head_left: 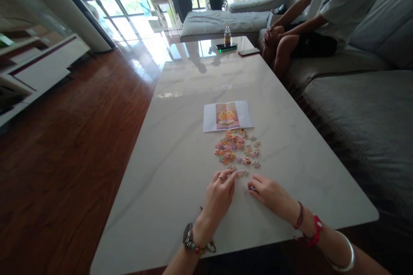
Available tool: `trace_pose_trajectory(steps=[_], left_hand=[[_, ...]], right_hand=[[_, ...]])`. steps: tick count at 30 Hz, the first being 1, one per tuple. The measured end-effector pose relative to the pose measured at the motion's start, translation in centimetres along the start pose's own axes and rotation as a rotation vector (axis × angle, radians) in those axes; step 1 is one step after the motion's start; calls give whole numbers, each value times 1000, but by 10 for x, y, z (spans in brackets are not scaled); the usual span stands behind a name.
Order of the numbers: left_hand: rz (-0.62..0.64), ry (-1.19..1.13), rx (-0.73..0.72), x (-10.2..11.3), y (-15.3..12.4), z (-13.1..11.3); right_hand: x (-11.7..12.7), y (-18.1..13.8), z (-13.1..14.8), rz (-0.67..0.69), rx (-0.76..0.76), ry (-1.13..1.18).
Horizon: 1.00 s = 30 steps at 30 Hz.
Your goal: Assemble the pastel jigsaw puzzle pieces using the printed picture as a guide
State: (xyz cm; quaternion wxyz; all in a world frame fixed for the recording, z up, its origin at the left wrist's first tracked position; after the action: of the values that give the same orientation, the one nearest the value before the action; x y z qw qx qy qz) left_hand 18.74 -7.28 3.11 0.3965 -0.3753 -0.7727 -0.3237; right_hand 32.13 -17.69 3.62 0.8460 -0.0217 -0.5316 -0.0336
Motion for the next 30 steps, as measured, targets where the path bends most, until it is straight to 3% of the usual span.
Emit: trace_pose_trajectory(steps=[6, 9, 12, 15, 21, 24, 26, 30], left_hand=[[-69, -41, -2, 10, 11, 13], [-115, 2, 30, 17, 21, 24], [-145, 47, 76, 22, 29, 33], [-156, 64, 99, 23, 33, 39], [-143, 15, 77, 23, 27, 26], [-123, -38, 39, 22, 21, 13], [-107, -79, 6, 19, 24, 3], [-24, -105, -116, -2, 63, -26]], right_hand=[[40, 12, -71, -178, -236, -21], [49, 28, -96, -85, -239, -6], [57, 46, -104, -56, -188, 35], [62, 71, -102, -154, -186, 29], [52, 118, -101, -54, -225, 85], [60, 109, -105, -78, -269, 133], [68, 88, -106, -107, -307, 299], [72, 36, -104, -103, -431, 767]])
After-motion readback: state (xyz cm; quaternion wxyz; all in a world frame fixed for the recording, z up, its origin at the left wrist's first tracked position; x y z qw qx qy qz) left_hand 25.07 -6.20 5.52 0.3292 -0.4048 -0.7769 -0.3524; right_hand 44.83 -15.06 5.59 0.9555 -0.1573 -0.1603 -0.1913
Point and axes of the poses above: each hand's wrist, its own y-axis towards the middle knuckle, its own x-axis out of the back of the hand, z = x × y, the point moved 2 cm from there along y, towards the middle knuckle
